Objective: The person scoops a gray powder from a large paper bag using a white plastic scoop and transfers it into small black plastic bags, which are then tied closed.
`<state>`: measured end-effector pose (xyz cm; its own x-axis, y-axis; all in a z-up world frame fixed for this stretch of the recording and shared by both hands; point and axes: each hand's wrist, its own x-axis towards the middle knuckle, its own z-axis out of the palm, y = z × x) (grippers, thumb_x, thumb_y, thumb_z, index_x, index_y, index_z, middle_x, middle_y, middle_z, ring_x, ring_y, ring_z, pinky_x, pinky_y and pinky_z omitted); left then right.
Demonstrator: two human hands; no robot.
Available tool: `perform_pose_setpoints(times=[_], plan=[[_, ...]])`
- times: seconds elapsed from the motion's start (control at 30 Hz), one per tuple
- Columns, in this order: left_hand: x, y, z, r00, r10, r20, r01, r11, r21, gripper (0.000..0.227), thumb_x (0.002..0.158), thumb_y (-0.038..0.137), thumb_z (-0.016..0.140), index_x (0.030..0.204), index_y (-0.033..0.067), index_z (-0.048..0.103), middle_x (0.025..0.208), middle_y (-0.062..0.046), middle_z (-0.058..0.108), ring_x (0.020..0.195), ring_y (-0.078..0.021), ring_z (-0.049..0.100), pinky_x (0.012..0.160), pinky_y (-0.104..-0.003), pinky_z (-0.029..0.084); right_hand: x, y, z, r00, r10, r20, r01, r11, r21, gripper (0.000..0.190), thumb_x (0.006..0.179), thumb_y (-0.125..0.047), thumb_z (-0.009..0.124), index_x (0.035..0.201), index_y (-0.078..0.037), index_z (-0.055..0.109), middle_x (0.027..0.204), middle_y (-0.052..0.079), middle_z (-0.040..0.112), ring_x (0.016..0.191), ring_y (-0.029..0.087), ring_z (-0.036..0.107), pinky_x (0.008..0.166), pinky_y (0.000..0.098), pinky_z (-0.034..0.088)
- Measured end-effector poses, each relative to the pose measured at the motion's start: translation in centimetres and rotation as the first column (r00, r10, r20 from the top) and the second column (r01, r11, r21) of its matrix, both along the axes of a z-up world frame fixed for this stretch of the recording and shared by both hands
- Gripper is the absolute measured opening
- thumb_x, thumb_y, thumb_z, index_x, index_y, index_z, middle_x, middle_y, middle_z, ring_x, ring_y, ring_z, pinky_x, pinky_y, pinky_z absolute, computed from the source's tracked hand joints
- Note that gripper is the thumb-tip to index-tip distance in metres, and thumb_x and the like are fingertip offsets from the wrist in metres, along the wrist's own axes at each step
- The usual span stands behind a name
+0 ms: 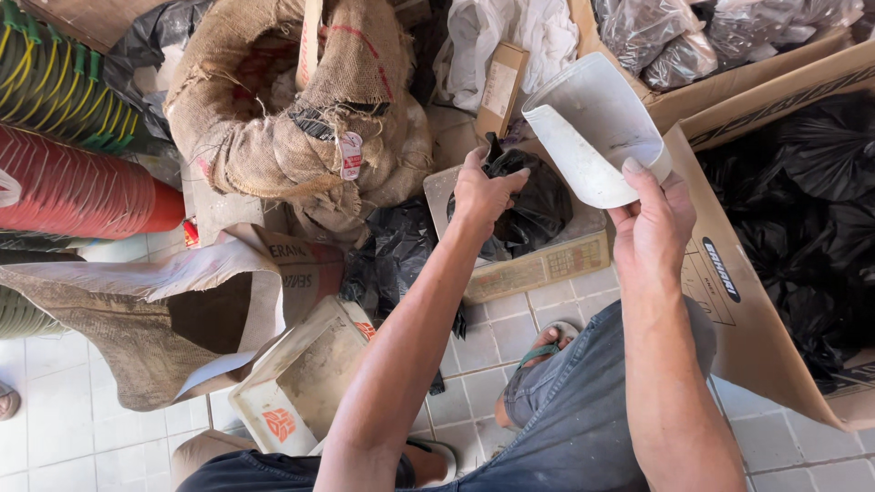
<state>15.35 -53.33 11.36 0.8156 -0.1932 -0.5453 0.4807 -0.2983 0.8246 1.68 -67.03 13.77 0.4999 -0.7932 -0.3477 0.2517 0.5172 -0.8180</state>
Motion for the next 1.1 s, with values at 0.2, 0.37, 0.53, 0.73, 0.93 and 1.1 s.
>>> perform_pose_setpoints(times=[0.2,0.37,0.53,0.73,0.93,1.1], plan=[[-1.5,1.7,3.8,0.981,-0.149,0.122,0.122,0.971,0.208,0.101,0.091,0.033,0.082,0.167,0.0008,0.023,0.152,-0.042,0.047,0.144,-0.0552,0.049,0.117,-0.069,0.043,0.5,0.5,0.5,1.000,0.002,-0.008,-0.002,1.000,0.005,0.052,0.090,-0.017,0.094,0.129,-0.009,0.061,0.120,0.009,0.067,0.117,0.020,0.072,0.104,0.0456,0.071],[-1.5,2.0,2.4,0.980,-0.135,0.146,0.091,0.958,0.274,0.106,0.091,0.039,0.082,0.168,0.0007,0.020,0.150,-0.037,0.053,0.144,-0.0522,0.050,0.118,-0.070,0.042,0.7,0.4,0.0,1.000,0.005,-0.014,-0.005,1.000,0.004,0.051,0.090,-0.017,0.094,0.128,-0.010,0.062,0.120,0.008,0.068,0.117,0.020,0.072,0.104,0.0451,0.071],[-1.5,1.8,1.2,0.978,-0.100,0.180,0.046,0.957,0.285,0.103,0.091,0.038,0.081,0.167,0.0000,0.023,0.131,-0.029,0.071,0.138,-0.0474,0.059,0.116,-0.067,0.045,0.9,0.6,-0.1,1.000,0.015,-0.013,-0.015,1.000,0.001,0.051,0.090,-0.016,0.094,0.129,-0.010,0.062,0.119,0.008,0.068,0.117,0.020,0.073,0.103,0.0456,0.072],[-1.4,1.6,0.1,0.976,0.100,0.194,-0.092,0.995,-0.048,0.072,0.100,0.017,0.068,0.161,-0.0052,0.037,0.095,-0.017,0.079,0.114,-0.0387,0.073,0.099,-0.060,0.053,1.3,0.7,0.2,1.000,0.012,-0.018,-0.011,1.000,0.019,0.048,0.088,-0.014,0.094,0.125,-0.011,0.063,0.116,0.008,0.071,0.113,0.020,0.076,0.101,0.0458,0.074],[-2.7,4.9,1.5,0.933,0.359,-0.030,-0.357,0.911,-0.208,0.051,0.085,0.018,0.073,0.134,0.0078,0.068,0.074,-0.009,0.076,0.061,-0.0072,0.055,0.056,-0.026,0.038,2.3,2.3,1.0,0.996,0.036,-0.084,-0.032,0.999,0.042,0.037,0.078,-0.013,0.084,0.111,-0.011,0.067,0.110,0.009,0.081,0.106,0.023,0.082,0.092,0.0416,0.074],[-5.9,10.2,3.5,0.884,0.455,-0.107,-0.460,0.803,-0.379,0.057,0.083,0.012,0.075,0.138,0.0046,0.062,0.071,-0.007,0.066,0.063,-0.0119,0.067,0.072,-0.025,0.053,3.5,5.1,0.6,0.974,0.205,-0.095,-0.208,0.977,-0.033,0.038,0.082,-0.015,0.084,0.116,-0.014,0.066,0.111,0.003,0.078,0.107,0.018,0.079,0.093,0.0356,0.072]])
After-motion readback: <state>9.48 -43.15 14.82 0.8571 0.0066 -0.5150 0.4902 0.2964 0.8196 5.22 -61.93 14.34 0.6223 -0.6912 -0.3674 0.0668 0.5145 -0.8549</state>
